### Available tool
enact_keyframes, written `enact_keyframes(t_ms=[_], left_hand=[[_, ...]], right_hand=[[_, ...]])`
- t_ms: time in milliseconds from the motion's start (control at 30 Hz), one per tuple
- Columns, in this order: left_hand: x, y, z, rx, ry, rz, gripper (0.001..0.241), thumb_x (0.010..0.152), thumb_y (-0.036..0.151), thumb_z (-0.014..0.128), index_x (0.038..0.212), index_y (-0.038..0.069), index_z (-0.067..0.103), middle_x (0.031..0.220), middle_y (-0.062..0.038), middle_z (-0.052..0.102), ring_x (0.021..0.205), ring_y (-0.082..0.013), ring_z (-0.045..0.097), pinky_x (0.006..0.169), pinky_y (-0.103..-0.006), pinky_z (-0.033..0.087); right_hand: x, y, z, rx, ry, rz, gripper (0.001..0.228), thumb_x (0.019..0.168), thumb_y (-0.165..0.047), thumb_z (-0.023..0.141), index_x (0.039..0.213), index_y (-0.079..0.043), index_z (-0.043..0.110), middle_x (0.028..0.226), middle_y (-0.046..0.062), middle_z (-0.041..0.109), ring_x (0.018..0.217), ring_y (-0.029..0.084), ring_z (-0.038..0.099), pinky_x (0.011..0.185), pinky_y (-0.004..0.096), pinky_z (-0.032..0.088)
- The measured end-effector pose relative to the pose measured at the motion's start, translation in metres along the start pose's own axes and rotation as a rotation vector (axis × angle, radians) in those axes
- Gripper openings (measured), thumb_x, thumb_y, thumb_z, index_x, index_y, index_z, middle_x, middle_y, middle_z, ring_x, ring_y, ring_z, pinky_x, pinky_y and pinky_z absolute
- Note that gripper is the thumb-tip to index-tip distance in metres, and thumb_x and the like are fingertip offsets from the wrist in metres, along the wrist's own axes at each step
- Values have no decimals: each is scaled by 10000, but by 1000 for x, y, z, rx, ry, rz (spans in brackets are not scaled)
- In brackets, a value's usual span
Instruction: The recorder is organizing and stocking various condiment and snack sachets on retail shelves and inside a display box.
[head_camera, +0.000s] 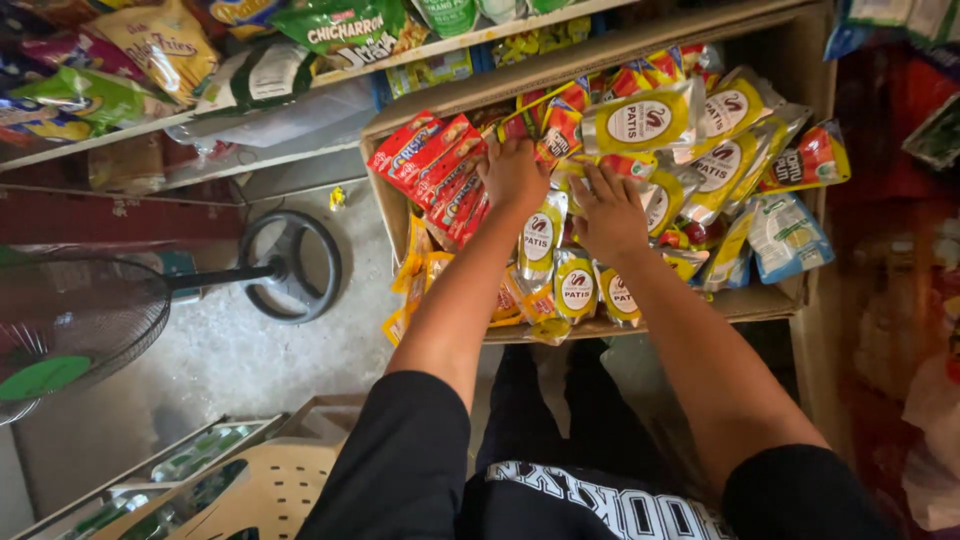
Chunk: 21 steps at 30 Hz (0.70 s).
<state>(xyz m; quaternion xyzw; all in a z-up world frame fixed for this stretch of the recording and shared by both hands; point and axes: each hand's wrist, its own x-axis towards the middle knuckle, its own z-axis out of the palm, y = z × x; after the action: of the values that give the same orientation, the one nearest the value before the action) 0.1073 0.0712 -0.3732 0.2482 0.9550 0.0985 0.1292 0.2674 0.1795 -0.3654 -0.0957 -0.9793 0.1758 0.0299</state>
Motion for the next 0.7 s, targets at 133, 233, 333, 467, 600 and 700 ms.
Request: enact_keyframes(t_ms=[133, 233, 333, 467, 600, 700], left_hand=[[-29, 1, -19, -86, 227, 31, 367, 856, 327, 711, 1157, 127, 652, 1279, -145, 638, 1258, -379, 537, 1021, -604, 403], [-58, 5, -49, -321, 176, -26, 438, 897, 366, 665, 1258, 132, 587, 1163, -174, 680, 1113, -405, 630, 932, -570, 473], [-94, 7, -69, -533, 20, -92, 506, 951, 404, 640, 1347, 113, 519, 1091, -206, 699, 989, -420, 694, 834, -528, 527], [-127, 2, -65, -635, 136, 27, 528, 909, 394, 720, 1280, 78, 518, 1117, -238, 703, 991, -423, 695, 807, -491, 539], [-136, 4, -93, -1010, 204, 130, 620, 835, 299, 797, 1276, 40, 446, 1129, -172, 692, 1023, -299, 701, 853, -406, 551], [-126, 6, -127, -1211, 274, 176, 560, 852, 227, 802, 1264, 23, 481, 1125, -109, 683, 1019, -223, 693, 874, -364, 557]], right_hand=[[0, -3, -2, 37, 57, 57, 619, 824, -223, 706, 1421, -120, 575, 1511, 168, 500, 1418, 361, 431, 1116, 548, 342], [5, -1, 4, 461, 180, 176, 428, 991, -245, 651, 1392, -98, 624, 1431, 203, 599, 1335, 371, 548, 1136, 474, 468], [17, -10, -4, 831, 272, 272, 375, 1079, -272, 629, 1371, -36, 632, 1308, 192, 655, 1235, 319, 613, 1028, 465, 476], [34, -44, -56, 1526, 217, 621, 295, 1041, -298, 633, 1205, -65, 709, 1022, 38, 712, 877, 161, 645, 794, 354, 531], [40, -67, -91, 1728, 300, 557, 131, 979, -134, 708, 1006, -7, 728, 832, 8, 716, 707, 107, 666, 671, 291, 568], [44, -83, -110, 1641, 281, 420, 101, 963, -105, 720, 976, -6, 737, 816, -7, 720, 699, 85, 654, 662, 261, 555]])
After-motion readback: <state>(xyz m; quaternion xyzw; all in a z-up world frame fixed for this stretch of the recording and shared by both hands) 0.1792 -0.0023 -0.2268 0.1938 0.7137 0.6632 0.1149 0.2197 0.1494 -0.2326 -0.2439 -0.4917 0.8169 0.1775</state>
